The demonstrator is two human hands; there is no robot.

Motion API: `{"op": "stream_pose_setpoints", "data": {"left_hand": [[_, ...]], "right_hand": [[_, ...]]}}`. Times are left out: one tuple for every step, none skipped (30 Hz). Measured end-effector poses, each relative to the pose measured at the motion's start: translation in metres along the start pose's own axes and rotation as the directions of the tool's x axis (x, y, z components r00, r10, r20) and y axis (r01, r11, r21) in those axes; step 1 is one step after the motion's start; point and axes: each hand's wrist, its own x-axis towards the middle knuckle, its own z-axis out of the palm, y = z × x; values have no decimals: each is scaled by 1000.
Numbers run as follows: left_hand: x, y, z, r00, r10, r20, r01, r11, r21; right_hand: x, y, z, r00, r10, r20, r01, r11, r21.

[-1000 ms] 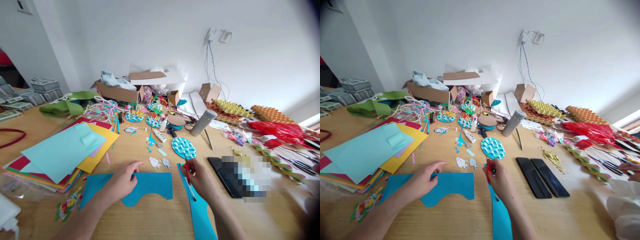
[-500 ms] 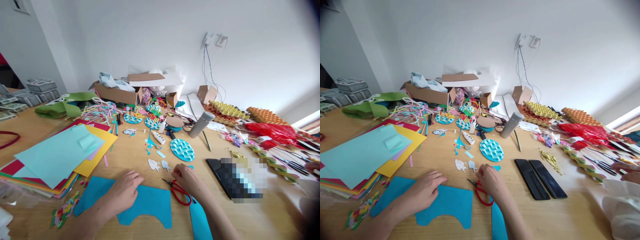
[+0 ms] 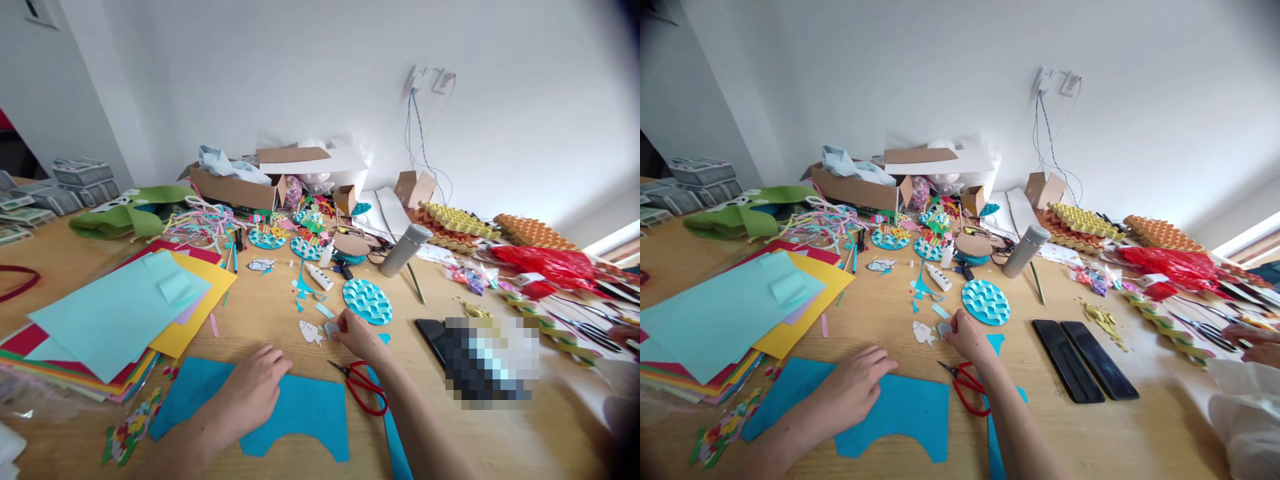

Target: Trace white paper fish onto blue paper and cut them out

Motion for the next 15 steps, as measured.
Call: {"op": "stream_pose_setpoints", "data": {"left_hand": [[0,0,0,1000,1,1,-1,1000,4],[-1,1,0,1000,3,4,-3,1000,10],[-1,1,0,1000,5,5,-5,1000,16],[-1,1,0,1000,6,5,-6,1000,22],[-1,1,0,1000,6,6,-6,1000,27],[-1,1,0,1000,6,7,-6,999,33],[-1,1,0,1000,7,8,-7,999,38],[0,1,-1,1000,7,8,-7,999,44],[0,2,-1,1000,8,9,-8,999,48],[0,2,-1,1000,9,8,-9,999,52],[1,2,-1,1000,9,7,-10,998,56],[1,2,-1,1000,10,7,-10,998,58],[0,2,-2,1000,9,8,-9,998,62],[0,3,-2,1000,9,10,-10,998,66],[0,3,-2,1000,12,13,-13,997,70]], "right_hand": [[0,-2,-1,1000,2,-7,-2,1000,15],[0,-4,-2,1000,3,-20,-2,1000,27],[-1,-8,-2,999,1,-34,0,999,37],[-1,-13,-3,999,0,-49,3,999,48],[-2,-19,-2,997,-13,-71,17,999,52],[-3,-25,-1,995,-40,-93,44,998,45],[-5,-32,1,989,-86,-119,89,996,23],[-7,-38,3,971,-177,-159,173,984,-43],[-9,-44,5,946,-280,-162,260,956,-135],[-11,-49,8,922,-364,-132,331,917,-221],[-13,-52,9,903,-424,-70,391,878,-278],[-15,-54,10,893,-451,-8,429,854,-293],[-16,-55,9,891,-452,33,443,854,-274],[-17,-55,8,900,-433,50,433,871,-232],[-17,-53,6,917,-397,37,397,900,-181]]}}
